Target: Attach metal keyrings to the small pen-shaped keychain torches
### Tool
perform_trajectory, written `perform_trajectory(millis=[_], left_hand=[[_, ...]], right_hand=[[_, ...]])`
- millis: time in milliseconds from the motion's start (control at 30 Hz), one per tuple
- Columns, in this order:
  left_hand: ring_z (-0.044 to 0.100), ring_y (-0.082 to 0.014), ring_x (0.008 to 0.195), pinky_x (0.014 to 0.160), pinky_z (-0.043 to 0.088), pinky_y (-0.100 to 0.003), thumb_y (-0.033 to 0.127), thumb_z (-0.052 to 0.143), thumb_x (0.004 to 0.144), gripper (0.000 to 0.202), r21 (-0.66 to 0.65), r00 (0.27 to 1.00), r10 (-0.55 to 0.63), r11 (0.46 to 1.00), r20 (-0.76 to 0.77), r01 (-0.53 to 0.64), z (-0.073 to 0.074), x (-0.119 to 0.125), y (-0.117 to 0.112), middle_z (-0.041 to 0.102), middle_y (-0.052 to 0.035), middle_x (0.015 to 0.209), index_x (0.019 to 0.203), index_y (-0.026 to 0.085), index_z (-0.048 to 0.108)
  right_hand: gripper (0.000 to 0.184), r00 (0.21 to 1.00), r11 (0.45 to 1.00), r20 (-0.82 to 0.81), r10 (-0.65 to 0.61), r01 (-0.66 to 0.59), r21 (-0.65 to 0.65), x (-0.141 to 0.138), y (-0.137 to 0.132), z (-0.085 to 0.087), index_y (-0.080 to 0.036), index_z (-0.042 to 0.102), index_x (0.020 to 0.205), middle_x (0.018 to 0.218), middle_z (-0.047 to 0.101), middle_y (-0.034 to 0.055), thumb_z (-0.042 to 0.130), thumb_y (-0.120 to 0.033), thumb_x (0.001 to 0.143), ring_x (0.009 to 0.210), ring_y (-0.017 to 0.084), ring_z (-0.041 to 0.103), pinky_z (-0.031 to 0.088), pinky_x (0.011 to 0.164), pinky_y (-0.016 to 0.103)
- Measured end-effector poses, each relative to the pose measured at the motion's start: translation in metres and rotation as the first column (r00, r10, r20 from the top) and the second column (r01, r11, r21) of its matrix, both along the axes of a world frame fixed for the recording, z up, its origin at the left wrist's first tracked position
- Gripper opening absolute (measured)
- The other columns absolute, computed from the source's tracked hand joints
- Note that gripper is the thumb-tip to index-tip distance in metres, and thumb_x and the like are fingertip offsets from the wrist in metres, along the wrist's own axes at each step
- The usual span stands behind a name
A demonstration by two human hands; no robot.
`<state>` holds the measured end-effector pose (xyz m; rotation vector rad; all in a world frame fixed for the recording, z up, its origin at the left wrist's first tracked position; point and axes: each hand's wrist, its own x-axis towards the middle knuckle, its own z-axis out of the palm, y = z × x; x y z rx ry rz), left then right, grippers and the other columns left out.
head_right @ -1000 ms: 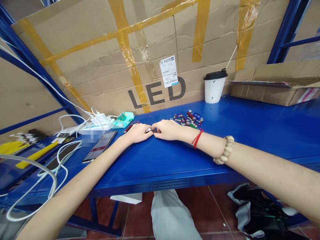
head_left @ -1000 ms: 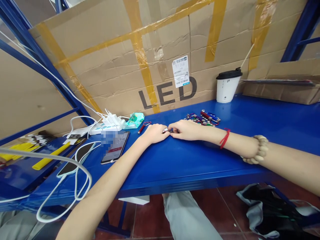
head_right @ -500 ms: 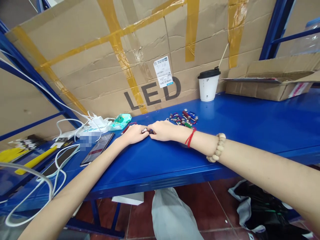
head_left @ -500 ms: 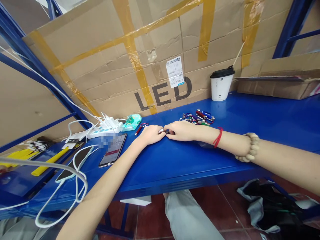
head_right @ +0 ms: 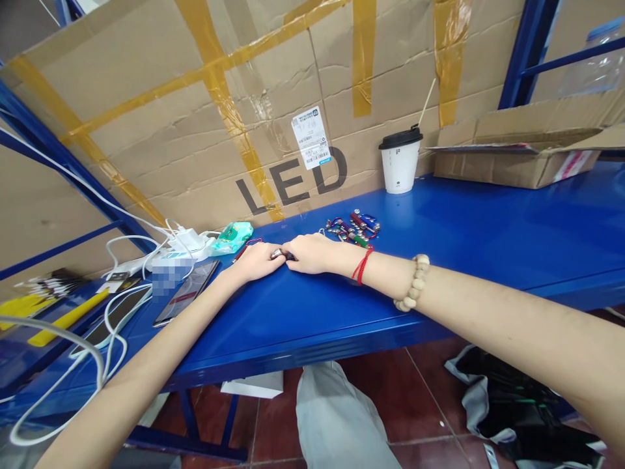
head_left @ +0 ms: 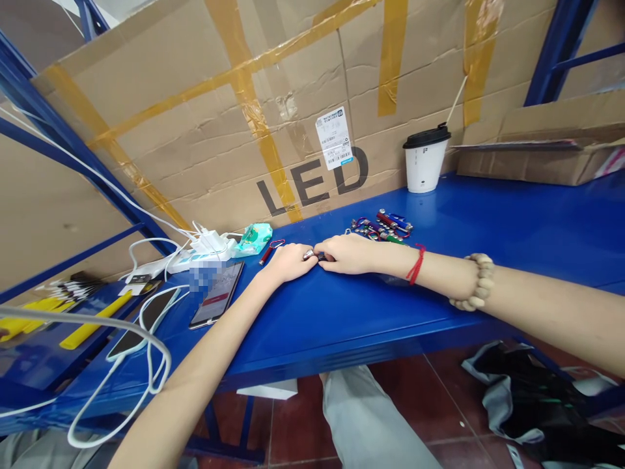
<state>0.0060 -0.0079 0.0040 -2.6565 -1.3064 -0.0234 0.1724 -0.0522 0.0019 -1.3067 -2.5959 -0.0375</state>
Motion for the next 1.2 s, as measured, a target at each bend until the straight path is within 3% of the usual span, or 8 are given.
perform_trajectory(millis=[267, 1200], left_hand=[[0.063, -0.0219, 0.079, 0.063, 0.042, -0.027, 0.035, 0.034, 0.082, 0.031, -0.005, 1.000, 0.003, 1.000, 0.006, -0.003, -0.0006, -0.0001, 0.0003, 0.069, -0.0039, 0.086, 0.077, 0.020, 0.062], [0.060, -0.0195, 0.074, 0.063, 0.040, -0.027, 0.031, 0.033, 0.081, 0.033, -0.017, 0.999, -0.049, 0.999, 0.010, 0.049, -0.0013, 0.0000, 0.0047, 0.068, -0.0048, 0.082, 0.075, 0.018, 0.062]], right_hand=[[0.018, 1.000, 1.000, -0.009, 0.010, -0.010, 0.005, -0.0003, -0.0011, 0.0016, -0.017, 0.058, 0.088, 0.093, 0.065, 0.0076, 0.043, -0.026, 0.084, 0.073, 0.018, 0.059, 0.035, 0.057, 0.026], [0.027, 0.999, 0.999, 0.033, -0.004, 0.003, 0.033, -0.0017, -0.0006, 0.0001, -0.015, 0.059, 0.102, 0.096, 0.065, 0.0105, 0.042, -0.027, 0.085, 0.083, 0.023, 0.062, 0.040, 0.063, 0.029]])
